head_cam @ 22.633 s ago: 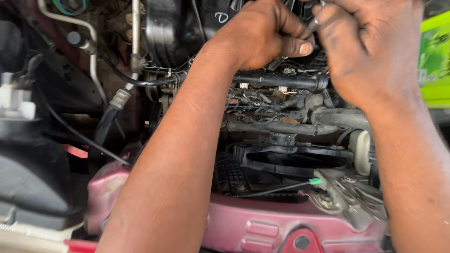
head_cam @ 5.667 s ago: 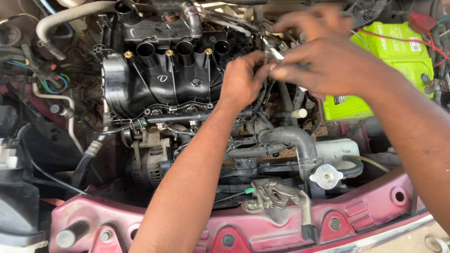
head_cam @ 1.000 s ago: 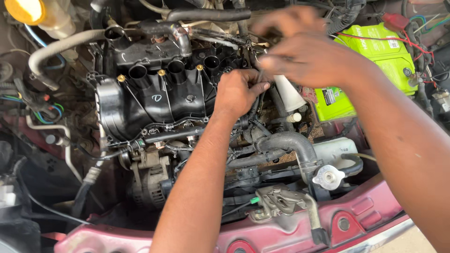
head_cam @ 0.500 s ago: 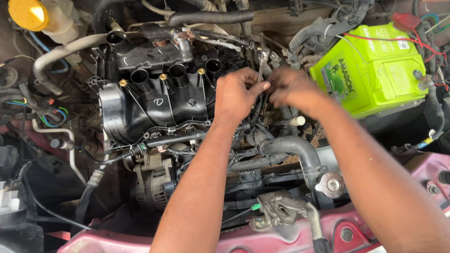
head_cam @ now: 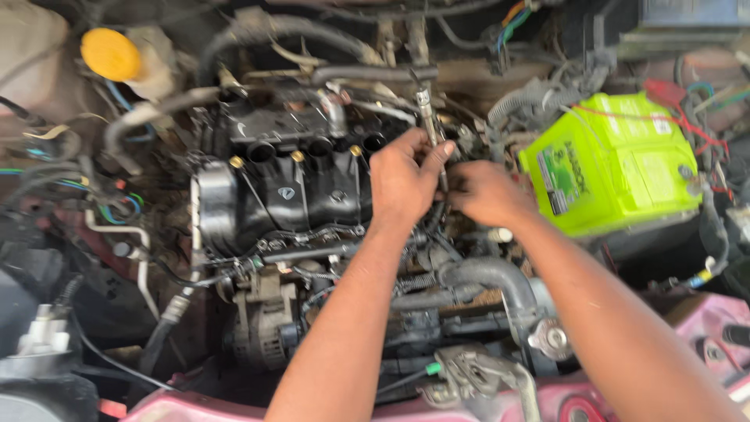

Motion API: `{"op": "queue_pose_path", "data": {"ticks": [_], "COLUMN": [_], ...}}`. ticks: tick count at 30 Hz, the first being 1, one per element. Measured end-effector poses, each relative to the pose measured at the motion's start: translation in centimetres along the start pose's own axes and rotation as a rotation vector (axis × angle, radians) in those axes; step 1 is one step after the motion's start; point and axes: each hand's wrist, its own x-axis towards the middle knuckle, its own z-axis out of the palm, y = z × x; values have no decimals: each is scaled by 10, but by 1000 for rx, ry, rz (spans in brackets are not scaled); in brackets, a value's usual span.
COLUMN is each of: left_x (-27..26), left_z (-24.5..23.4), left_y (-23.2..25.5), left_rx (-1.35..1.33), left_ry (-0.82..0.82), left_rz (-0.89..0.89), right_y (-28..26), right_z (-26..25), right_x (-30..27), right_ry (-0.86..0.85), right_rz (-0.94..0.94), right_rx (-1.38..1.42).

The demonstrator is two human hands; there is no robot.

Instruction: The person works on a car engine, using a socket wrench to tighten bolts on the intake manifold and engine head. The person reaches into the engine bay, manipulates small hoses and wires, and uses tools to secure various components.

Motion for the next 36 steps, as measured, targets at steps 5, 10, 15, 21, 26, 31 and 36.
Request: {"op": "queue_pose_path", "data": {"ticks": [5, 10, 15, 21, 26, 31, 36], "left_x": [-3, -15, -14, -20, -19, -23, -15], "left_z": [-3, 0, -3, -8, -4, -4, -3], "left_y": [5, 8, 9, 2, -1, 3, 5], "left_rx": [31, 91, 155, 275, 286, 256, 292], "left_ry": [58, -46, -180, -287, -312, -318, -357], "left_rz": [169, 215, 227, 240, 262, 247, 211], "right_y": [-34, -141, -230, -266, -267, -262, -222], "right_z": [-95, -166, -191, -192, -192, -194, -201], "right_x": [-37, -69, 1, 58, 63, 59, 4], "right_ry": [163, 362, 429, 447, 390, 416, 582], "right_rz": [10, -480, -451, -587, -498, -512, -462], "right_rx": [-32, -106, -211, -382, -432, -373, -213]}}
